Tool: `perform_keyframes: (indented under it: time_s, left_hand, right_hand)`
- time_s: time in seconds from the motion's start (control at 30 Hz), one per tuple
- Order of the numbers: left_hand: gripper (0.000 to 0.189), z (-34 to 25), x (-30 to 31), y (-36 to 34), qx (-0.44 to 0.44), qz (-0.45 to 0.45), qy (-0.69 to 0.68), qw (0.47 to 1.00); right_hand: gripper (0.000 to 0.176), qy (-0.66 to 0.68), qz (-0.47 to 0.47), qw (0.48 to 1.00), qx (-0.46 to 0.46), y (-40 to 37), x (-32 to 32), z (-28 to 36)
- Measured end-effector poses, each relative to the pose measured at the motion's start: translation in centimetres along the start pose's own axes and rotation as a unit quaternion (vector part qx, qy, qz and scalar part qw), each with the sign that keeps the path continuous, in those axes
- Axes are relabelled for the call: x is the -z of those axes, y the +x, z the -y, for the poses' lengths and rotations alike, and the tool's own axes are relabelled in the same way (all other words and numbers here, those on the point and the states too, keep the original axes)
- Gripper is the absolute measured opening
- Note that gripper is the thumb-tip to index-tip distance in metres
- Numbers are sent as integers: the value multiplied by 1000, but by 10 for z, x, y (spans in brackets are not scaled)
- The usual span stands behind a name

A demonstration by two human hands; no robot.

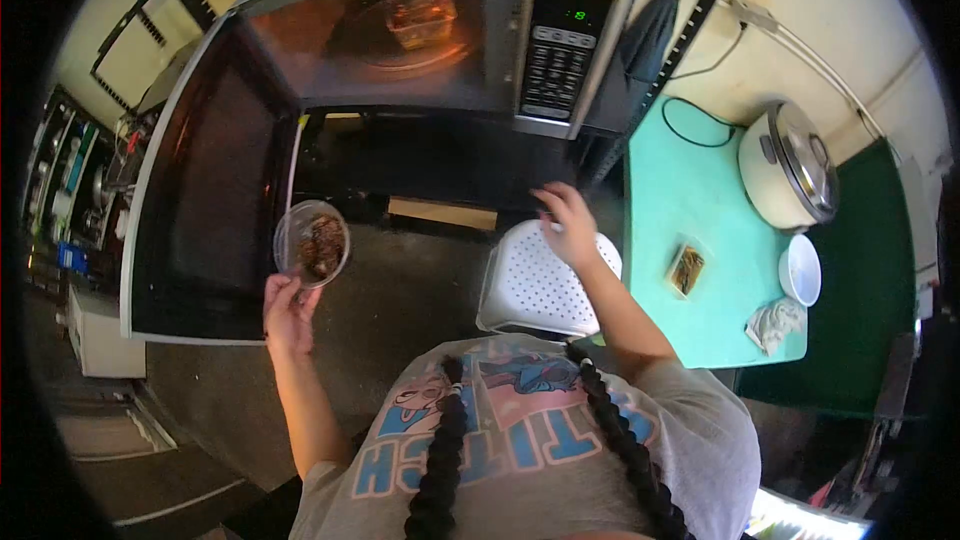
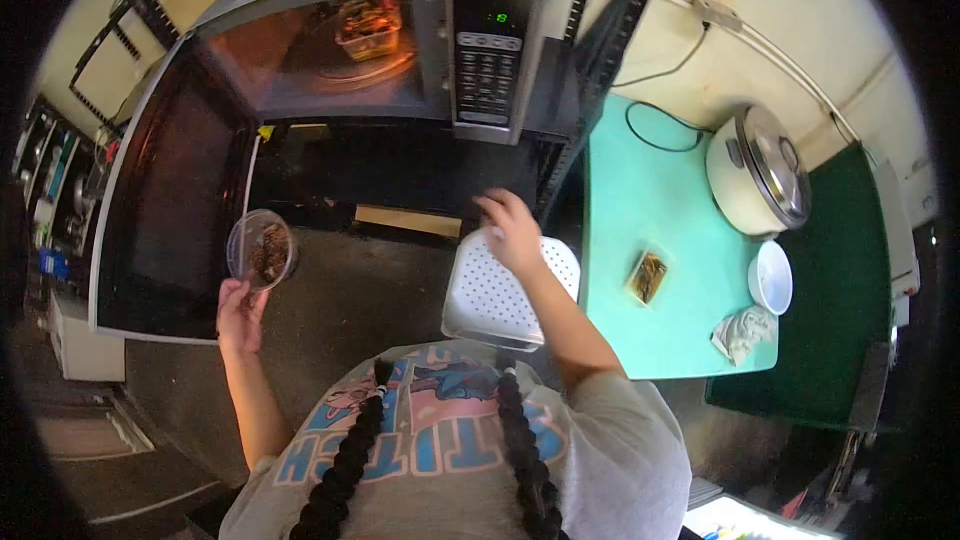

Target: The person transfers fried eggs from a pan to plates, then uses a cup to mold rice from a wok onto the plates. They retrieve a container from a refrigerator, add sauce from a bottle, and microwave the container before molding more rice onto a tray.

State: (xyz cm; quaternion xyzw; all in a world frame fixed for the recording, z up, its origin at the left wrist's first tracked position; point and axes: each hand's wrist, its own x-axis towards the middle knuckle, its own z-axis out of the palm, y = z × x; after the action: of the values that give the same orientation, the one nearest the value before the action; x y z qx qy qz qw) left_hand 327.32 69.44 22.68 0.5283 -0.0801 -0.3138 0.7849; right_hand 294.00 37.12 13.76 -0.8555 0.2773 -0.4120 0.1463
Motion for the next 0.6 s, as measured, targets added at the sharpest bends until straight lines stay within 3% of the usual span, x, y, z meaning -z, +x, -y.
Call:
perform_keyframes:
  time_s: [0.07,0.13,0.27,0.33,0.37,0.47,0.6]
  left_hand:
    - [7,0,5,4,-1,11,-14,1000]
    - [7,-4,4,1,-5,26,-25,999]
    - [9,-12,30,9,19,37,-8,999]
    - [9,-12,29,10,23,32,0,999]
    - [10,-14,26,8,15,35,-5,999]
    - [11,-18,30,11,22,49,-17,998]
    - [12,-20,36,18,21,73,-16,997]
  right_hand:
    - [36,40,-1,992,124,82,-29,62]
    - [46,57,-28,986,153,150,-64,91]
    - [88,36,-166,985,-37,277,-130,103]
    - [108,42,-180,966,-183,322,-154,101]
    - [118,69,-142,958,-240,335,-157,99]
    - [118,7,-122,942,-312,348,-178,99]
    - [93,10,-229,943,-242,352,-208,81]
